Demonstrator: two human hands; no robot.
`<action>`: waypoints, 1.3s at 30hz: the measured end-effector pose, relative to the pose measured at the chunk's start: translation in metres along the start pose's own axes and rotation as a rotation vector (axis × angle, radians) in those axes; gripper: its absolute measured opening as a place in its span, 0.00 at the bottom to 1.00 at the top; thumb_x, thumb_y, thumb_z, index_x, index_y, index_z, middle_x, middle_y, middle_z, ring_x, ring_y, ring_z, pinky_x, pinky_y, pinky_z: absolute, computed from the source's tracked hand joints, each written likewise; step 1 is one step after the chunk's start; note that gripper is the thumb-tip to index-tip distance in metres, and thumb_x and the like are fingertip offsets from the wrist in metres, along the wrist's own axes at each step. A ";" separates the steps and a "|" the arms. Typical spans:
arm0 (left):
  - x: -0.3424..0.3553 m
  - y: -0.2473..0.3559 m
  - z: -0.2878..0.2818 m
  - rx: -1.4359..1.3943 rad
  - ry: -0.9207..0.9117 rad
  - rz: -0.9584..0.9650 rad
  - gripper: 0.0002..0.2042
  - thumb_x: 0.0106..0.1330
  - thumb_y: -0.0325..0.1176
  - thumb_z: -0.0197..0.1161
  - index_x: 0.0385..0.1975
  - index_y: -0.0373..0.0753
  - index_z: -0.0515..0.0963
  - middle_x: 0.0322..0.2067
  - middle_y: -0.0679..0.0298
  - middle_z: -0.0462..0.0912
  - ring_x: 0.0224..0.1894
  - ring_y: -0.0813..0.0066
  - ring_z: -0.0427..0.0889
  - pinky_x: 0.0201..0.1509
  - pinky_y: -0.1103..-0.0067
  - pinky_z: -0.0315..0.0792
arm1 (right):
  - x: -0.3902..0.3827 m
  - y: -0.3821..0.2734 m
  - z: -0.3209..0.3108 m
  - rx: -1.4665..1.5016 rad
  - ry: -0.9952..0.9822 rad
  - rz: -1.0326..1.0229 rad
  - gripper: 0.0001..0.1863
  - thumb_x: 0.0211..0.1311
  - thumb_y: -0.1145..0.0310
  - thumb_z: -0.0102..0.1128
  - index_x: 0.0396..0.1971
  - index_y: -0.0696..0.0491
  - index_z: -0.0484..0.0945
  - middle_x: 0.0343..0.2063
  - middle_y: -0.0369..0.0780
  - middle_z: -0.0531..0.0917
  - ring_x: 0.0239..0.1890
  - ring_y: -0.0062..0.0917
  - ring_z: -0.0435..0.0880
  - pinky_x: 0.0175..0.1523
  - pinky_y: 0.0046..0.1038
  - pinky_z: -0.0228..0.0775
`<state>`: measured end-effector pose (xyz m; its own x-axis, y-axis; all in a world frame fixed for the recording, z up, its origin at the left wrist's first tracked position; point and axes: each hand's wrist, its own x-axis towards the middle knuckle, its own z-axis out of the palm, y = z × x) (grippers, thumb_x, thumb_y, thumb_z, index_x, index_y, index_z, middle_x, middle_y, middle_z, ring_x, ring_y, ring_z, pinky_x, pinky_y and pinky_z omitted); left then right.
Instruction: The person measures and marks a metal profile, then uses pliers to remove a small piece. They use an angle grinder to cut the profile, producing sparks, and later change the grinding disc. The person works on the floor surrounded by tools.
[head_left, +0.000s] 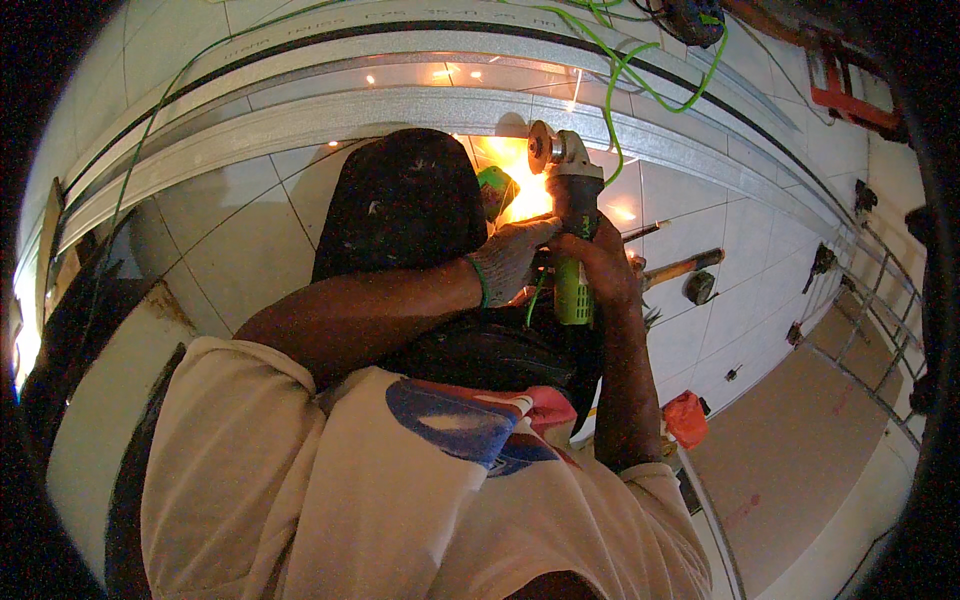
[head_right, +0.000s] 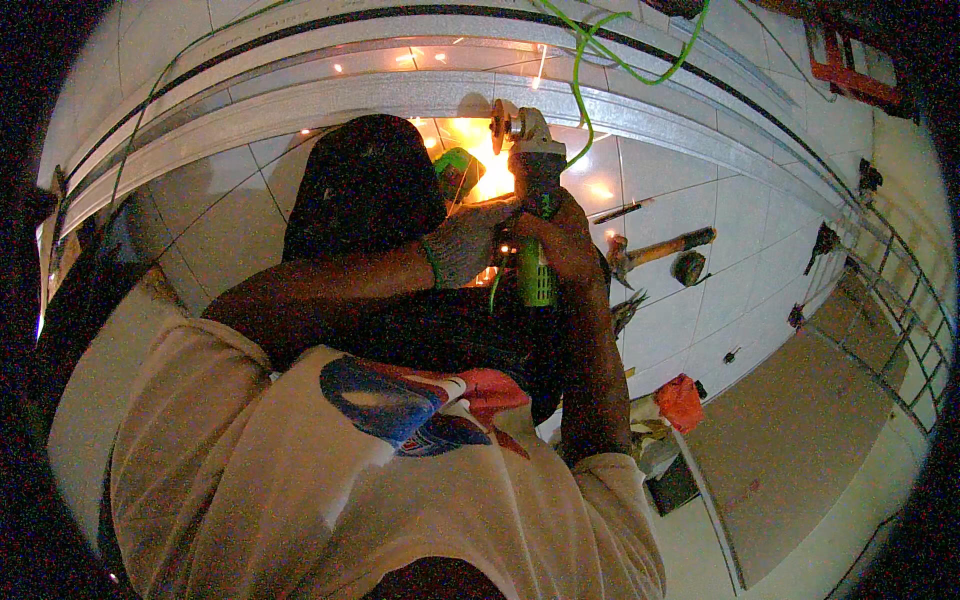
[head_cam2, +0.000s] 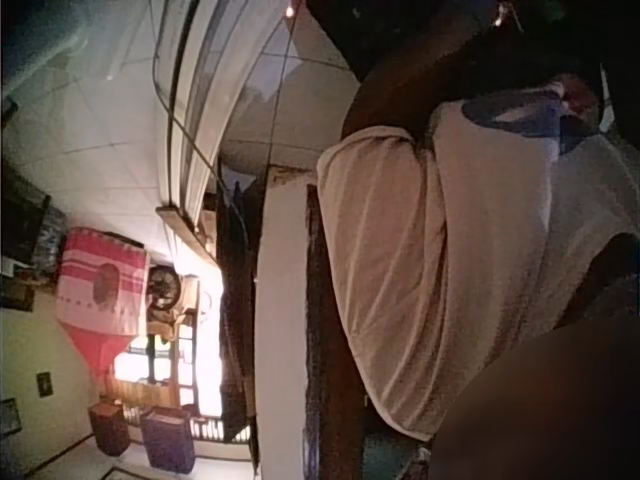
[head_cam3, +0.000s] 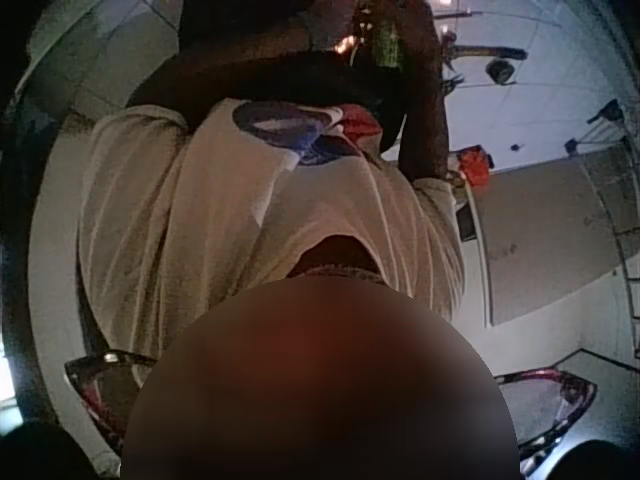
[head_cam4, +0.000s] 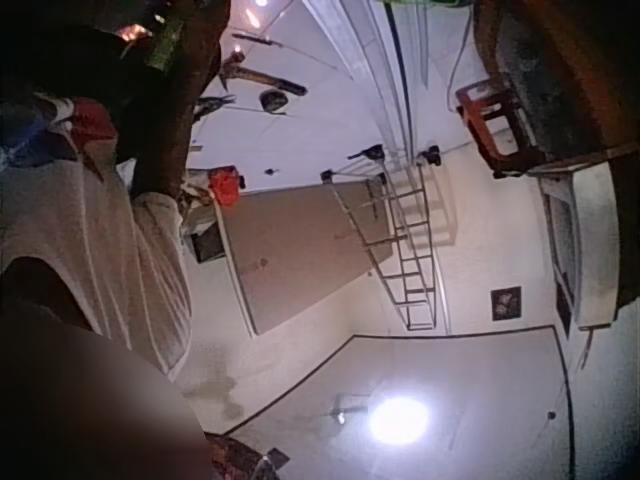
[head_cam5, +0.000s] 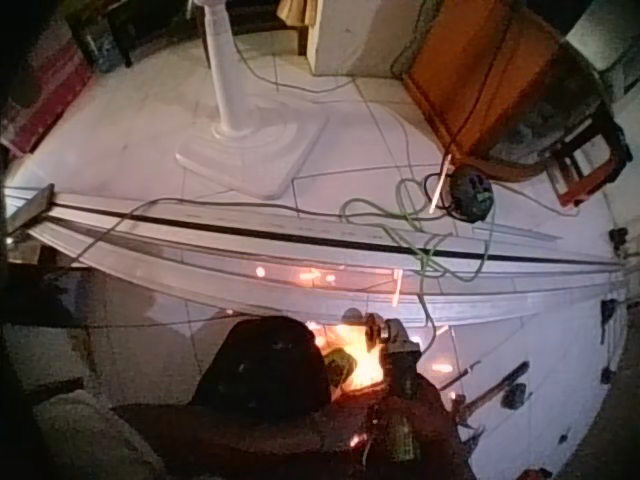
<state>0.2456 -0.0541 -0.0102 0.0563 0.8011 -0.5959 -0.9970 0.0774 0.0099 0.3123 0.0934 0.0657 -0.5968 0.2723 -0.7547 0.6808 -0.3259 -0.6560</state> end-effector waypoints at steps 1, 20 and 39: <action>-0.001 0.001 0.001 -0.003 0.002 -0.008 0.17 0.77 0.46 0.58 0.60 0.48 0.78 0.46 0.63 0.79 0.46 0.64 0.79 0.50 0.62 0.79 | -0.001 -0.001 0.001 0.032 -0.008 -0.014 0.22 0.56 0.74 0.67 0.52 0.60 0.77 0.41 0.43 0.87 0.39 0.31 0.89 0.45 0.33 0.85; -0.005 0.008 0.004 0.029 -0.021 -0.024 0.18 0.79 0.49 0.57 0.61 0.48 0.75 0.48 0.63 0.80 0.48 0.66 0.83 0.58 0.59 0.79 | 0.011 0.009 -0.005 -0.033 0.007 0.012 0.19 0.62 0.74 0.70 0.52 0.60 0.77 0.42 0.43 0.88 0.37 0.31 0.90 0.43 0.36 0.86; -0.006 0.007 0.007 0.050 -0.002 0.046 0.20 0.77 0.52 0.59 0.59 0.48 0.77 0.46 0.66 0.81 0.48 0.69 0.81 0.54 0.61 0.80 | 0.011 0.002 -0.002 -0.111 0.046 -0.013 0.22 0.54 0.70 0.71 0.49 0.60 0.78 0.37 0.43 0.88 0.35 0.29 0.89 0.41 0.33 0.84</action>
<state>0.2386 -0.0541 -0.0016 0.0107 0.8059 -0.5920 -0.9945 0.0701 0.0775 0.3081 0.0976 0.0561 -0.5875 0.3175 -0.7443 0.7177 -0.2204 -0.6605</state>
